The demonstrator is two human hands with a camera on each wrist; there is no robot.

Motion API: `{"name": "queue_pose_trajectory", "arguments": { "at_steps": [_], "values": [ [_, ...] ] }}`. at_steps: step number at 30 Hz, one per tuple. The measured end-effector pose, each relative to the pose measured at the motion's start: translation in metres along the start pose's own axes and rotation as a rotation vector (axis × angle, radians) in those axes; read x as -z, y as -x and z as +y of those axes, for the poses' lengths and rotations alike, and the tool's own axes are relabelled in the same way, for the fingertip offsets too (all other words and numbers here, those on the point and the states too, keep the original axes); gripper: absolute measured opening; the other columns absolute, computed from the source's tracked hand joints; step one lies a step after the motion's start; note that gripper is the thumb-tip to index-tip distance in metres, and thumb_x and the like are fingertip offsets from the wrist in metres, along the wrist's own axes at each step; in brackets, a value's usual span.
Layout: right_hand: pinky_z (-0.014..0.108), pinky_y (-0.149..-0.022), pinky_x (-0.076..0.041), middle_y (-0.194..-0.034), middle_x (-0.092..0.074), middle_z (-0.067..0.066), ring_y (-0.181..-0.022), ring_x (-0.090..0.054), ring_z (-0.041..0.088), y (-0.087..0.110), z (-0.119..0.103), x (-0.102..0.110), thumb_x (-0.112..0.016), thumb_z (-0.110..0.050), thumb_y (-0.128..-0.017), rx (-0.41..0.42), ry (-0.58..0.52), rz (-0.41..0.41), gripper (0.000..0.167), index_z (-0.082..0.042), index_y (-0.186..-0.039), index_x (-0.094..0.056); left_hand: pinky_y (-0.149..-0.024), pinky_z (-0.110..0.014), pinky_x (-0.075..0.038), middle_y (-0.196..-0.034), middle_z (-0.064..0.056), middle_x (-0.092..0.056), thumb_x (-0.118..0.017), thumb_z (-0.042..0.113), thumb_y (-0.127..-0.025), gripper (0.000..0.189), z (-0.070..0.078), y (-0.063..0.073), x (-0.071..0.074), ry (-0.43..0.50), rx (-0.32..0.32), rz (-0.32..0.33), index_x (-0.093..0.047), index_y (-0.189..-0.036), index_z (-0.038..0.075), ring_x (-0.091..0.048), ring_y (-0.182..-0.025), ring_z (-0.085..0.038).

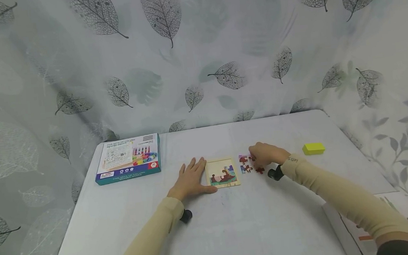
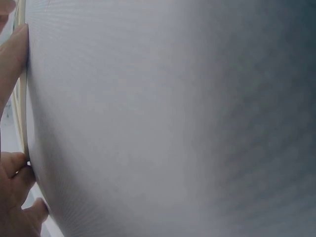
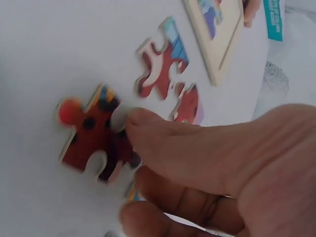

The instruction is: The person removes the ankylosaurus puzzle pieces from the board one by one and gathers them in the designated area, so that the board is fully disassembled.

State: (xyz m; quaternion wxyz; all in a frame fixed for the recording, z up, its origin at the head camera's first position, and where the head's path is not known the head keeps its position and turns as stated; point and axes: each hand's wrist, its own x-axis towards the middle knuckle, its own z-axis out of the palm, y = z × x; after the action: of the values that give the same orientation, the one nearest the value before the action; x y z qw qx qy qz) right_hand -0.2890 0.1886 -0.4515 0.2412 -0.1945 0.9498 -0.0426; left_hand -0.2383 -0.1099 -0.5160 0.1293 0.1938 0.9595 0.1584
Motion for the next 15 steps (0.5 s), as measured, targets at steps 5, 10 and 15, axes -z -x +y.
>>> {"name": "queue_pose_trajectory", "arguments": {
  "at_steps": [5, 10, 15],
  "values": [
    [0.026, -0.061, -0.045, -0.085, -0.062, 0.006, -0.071, -0.056, 0.015, -0.004, -0.013, -0.002, -0.072, -0.018, -0.092, 0.058, -0.06, 0.044, 0.019, -0.005, -0.1, -0.061, -0.128, -0.06, -0.007, -0.17, -0.003, -0.02, -0.072, 0.073, -0.075, 0.118, 0.0, 0.0, 0.0, 0.005, -0.002, 0.0, -0.018, -0.162, 0.016, -0.01, -0.16, -0.029],
    [0.027, -0.064, -0.047, -0.089, -0.063, 0.005, -0.071, -0.056, 0.015, -0.013, -0.027, -0.008, -0.072, -0.019, -0.092, 0.119, -0.069, 0.062, 0.021, -0.006, -0.103, -0.06, -0.128, -0.06, -0.006, -0.17, -0.002, -0.019, -0.07, 0.075, -0.075, 0.118, 0.0, 0.0, 0.0, -0.003, -0.001, -0.002, -0.017, -0.163, 0.016, -0.009, -0.16, -0.029],
    [0.033, -0.078, -0.049, -0.105, -0.062, 0.007, -0.086, -0.053, 0.017, -0.017, -0.045, -0.011, -0.074, -0.02, -0.09, 0.14, -0.052, 0.077, 0.028, -0.005, -0.11, -0.063, -0.128, -0.06, -0.007, -0.17, -0.002, -0.02, -0.07, 0.075, -0.076, 0.118, 0.001, 0.0, 0.001, -0.009, -0.004, -0.003, -0.017, -0.163, 0.016, -0.01, -0.16, -0.029]
  ]
}}
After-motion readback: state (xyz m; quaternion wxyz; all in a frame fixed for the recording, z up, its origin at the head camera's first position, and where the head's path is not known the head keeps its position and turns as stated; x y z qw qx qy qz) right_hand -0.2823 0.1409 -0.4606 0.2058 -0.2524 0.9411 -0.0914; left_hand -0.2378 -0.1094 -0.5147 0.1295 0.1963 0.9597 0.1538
